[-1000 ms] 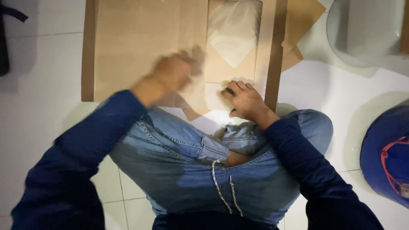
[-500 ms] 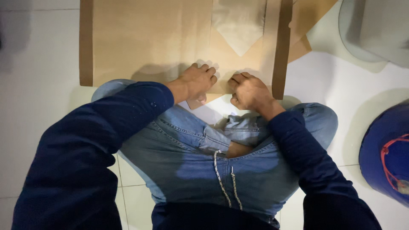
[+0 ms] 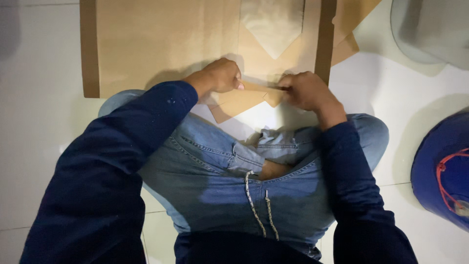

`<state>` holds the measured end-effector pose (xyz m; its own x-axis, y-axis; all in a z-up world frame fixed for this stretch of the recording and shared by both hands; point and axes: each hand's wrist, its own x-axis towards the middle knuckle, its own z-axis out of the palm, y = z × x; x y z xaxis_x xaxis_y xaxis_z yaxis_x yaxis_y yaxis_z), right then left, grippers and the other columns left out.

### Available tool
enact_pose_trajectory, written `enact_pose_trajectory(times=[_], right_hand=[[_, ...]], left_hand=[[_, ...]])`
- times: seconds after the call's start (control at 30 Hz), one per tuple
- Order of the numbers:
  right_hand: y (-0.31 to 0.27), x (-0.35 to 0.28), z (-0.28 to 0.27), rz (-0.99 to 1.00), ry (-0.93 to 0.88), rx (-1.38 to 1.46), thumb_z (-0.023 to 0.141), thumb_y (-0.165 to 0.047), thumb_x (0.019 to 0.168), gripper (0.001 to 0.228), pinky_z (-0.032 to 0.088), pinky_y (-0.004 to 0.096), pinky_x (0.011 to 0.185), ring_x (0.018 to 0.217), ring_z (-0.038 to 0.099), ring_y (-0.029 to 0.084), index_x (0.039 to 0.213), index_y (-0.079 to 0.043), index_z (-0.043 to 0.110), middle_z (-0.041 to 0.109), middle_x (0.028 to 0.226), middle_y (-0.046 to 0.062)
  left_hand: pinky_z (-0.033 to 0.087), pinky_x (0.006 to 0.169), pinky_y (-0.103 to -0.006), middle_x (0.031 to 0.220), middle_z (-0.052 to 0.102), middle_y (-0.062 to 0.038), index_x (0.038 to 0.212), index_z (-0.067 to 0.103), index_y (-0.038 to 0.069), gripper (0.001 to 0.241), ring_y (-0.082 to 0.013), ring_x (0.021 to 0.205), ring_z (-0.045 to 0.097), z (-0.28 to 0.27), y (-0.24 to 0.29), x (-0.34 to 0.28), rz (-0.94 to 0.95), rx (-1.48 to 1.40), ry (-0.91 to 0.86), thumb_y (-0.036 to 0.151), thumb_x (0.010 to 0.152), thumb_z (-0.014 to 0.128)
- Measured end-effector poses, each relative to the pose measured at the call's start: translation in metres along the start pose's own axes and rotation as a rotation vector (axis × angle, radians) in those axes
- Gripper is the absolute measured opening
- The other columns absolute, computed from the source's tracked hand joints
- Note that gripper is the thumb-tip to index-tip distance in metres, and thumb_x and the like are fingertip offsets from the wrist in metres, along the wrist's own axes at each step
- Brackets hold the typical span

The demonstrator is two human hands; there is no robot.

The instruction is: The person assembles cardboard cake boxes by folding along the creases and pressing the transparent windows into place while sitting on the floor.

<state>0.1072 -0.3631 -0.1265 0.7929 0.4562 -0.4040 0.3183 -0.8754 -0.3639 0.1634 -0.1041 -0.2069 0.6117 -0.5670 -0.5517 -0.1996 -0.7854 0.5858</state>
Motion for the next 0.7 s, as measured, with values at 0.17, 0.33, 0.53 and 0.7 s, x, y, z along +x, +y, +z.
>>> enact_pose_trajectory(times=[0.17,0.33,0.53,0.7], right_hand=[[0.017,0.003,-0.002,0.141,0.023,0.128,0.063,-0.014,0.083,0.012,0.053,0.051,0.072,0.081,0.069,0.045,0.087,-0.006,0.072,0.071,0.079,0.019],[0.038,0.012,0.013,0.334,0.082,0.094,0.076,-0.034,0.08,0.029,0.054,0.049,0.071,0.085,0.07,0.042,0.1,-0.012,0.077,0.074,0.088,0.016],[0.047,0.019,0.011,0.397,0.2,-0.172,0.08,-0.07,0.061,0.053,0.043,0.051,0.072,0.092,0.062,0.034,0.078,-0.022,0.063,0.067,0.087,0.004],[0.061,0.036,0.019,0.281,0.16,-0.264,0.079,-0.072,0.055,0.056,0.038,0.051,0.087,0.107,0.054,0.039,0.079,-0.022,0.071,0.065,0.109,0.01]], left_hand=[[0.056,0.085,-0.0489,0.103,0.073,-0.019,0.102,0.076,0.015,0.025,-0.0393,0.105,0.068,-0.011,0.012,-0.009,-0.064,-0.054,0.004,0.033,0.09,0.065],[0.052,0.088,-0.054,0.105,0.071,-0.018,0.108,0.073,0.017,0.031,-0.0379,0.109,0.066,-0.022,0.028,-0.017,-0.177,0.101,0.06,0.039,0.09,0.061],[0.03,0.1,-0.0512,0.135,0.037,-0.014,0.132,0.049,0.012,0.085,-0.0341,0.127,0.031,-0.027,0.033,-0.019,-0.138,0.357,0.223,0.058,0.068,0.08],[0.023,0.102,-0.069,0.151,0.026,-0.015,0.143,0.044,0.023,0.092,-0.0364,0.137,0.021,-0.027,0.027,-0.009,-0.028,0.485,0.223,0.059,0.066,0.079]])
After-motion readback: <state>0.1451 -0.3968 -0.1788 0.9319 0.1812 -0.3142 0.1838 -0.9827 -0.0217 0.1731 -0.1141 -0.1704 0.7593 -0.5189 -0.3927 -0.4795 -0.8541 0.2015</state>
